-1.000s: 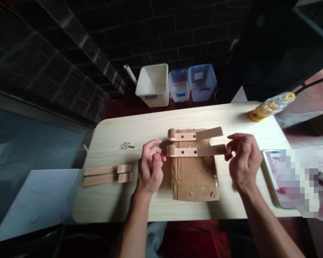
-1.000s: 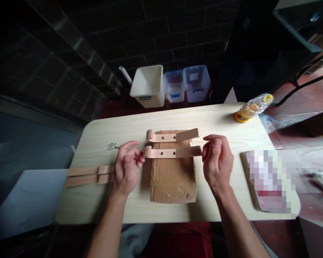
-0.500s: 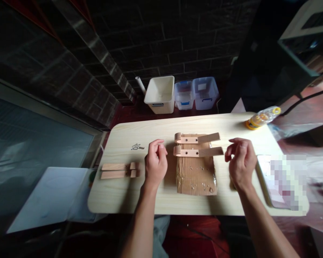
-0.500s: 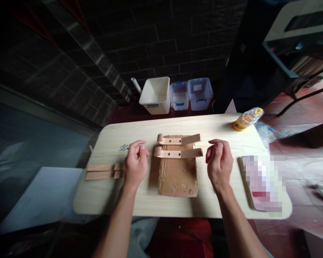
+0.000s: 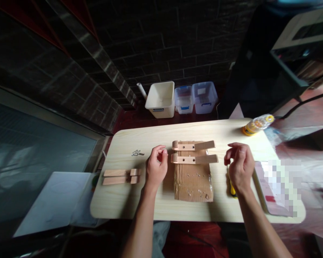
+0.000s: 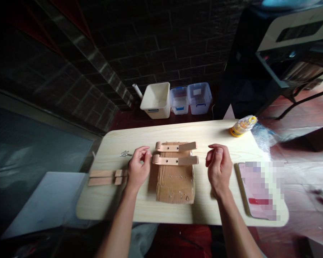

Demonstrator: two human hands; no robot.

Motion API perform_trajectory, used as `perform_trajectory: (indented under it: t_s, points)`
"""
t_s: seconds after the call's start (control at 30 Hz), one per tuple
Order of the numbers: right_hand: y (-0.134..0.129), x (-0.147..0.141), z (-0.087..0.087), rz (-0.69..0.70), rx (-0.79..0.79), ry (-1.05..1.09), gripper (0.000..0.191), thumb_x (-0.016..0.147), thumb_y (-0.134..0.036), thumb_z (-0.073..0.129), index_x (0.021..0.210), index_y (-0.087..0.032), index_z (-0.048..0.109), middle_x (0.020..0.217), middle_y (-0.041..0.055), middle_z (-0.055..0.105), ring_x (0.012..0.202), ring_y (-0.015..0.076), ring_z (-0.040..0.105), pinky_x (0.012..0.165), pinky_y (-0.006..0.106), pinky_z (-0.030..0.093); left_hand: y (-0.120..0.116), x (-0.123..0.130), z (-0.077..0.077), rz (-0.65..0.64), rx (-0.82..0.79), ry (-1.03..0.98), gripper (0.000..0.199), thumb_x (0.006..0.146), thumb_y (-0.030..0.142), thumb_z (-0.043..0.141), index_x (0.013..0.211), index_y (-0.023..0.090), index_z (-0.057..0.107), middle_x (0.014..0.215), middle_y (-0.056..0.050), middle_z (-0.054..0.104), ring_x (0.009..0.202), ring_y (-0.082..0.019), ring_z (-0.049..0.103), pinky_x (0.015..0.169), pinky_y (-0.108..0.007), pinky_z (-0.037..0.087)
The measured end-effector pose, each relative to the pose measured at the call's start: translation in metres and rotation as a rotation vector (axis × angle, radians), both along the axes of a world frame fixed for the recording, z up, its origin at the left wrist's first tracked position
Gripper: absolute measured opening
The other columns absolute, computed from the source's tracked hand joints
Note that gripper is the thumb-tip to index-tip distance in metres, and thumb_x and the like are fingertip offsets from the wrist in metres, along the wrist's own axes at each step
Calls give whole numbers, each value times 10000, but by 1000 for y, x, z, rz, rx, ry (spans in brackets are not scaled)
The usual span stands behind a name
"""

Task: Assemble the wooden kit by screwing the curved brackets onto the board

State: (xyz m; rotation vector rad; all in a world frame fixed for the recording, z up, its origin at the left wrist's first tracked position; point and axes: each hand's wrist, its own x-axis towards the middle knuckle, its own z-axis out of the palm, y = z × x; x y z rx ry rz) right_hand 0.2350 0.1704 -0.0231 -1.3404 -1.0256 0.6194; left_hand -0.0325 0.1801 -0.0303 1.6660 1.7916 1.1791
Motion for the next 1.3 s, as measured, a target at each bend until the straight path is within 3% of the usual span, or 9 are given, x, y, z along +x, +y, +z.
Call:
perform_trajectory:
  t_s: [0.27,0.5,0.67,0.77,0.87,0.97,1.03,1.17,1.3]
  points:
    - [3,14,9,14,-10,48,367,1063,-477,368,1003,-189,588,607,-55,524,493,108,497,480,233,389,2,-8,19,51,-24,-83,314,981,463,520,893,197,660,762,-22,682,726,-156,664,723,-257,523]
    - [4,18,12,65,-31,61,393,1054,-503,368,1051,-184,598,628,-47,553,496,113,508,488,239,408,35,-64,50,291,95,-43,278,906,443,614,984,183,676,813,-28,684,757,-142,658,723,-236,505]
    - [3,29,15,75,-57,9,412,1048,-519,374,1050,-177,602,650,-31,580,520,120,533,504,244,421,51,-107,75,461,220,-322,339,815,442,658,1044,200,597,876,-10,655,708,-96,612,684,-214,487]
    - [3,32,16,80,-74,-12,410,1043,-521,383,1055,-176,604,664,-28,587,527,121,542,517,249,433,57,-106,88,602,185,-665,338,856,522,500,1038,238,511,889,7,614,678,-82,595,653,-212,483]
    - [1,28,15,94,-82,-17,429,1041,-537,369,1062,-178,603,672,-23,595,529,129,547,515,257,438,70,-77,89,613,157,-739,364,892,562,338,1047,256,458,950,-12,624,738,-94,629,671,-223,493]
    - [-2,25,13,118,-89,-39,450,1034,-553,374,1069,-173,612,673,-16,604,528,138,551,509,265,429,90,-46,84,596,115,-677,405,905,586,369,1129,254,431,1065,-51,656,839,-121,671,681,-226,497]
    - [-4,25,12,135,-88,-51,470,1025,-570,389,1080,-164,620,676,-8,616,535,148,562,511,273,430,104,-41,82,617,83,-660,410,935,577,351,1169,248,419,1115,-76,661,853,-120,677,678,-219,496]
    - [-6,30,13,129,-93,-70,500,1025,-584,376,1079,-158,631,671,-2,625,543,155,576,550,291,452,112,-71,85,553,-86,-475,343,969,461,338,1175,227,480,1137,-97,667,820,-94,669,663,-194,491]
    - [-7,33,15,117,-116,-76,506,1029,-587,353,1086,-167,631,676,-4,626,553,156,585,563,294,456,91,-117,87,338,-255,-299,234,815,350,624,988,194,646,975,-77,723,790,-141,678,668,-238,514]
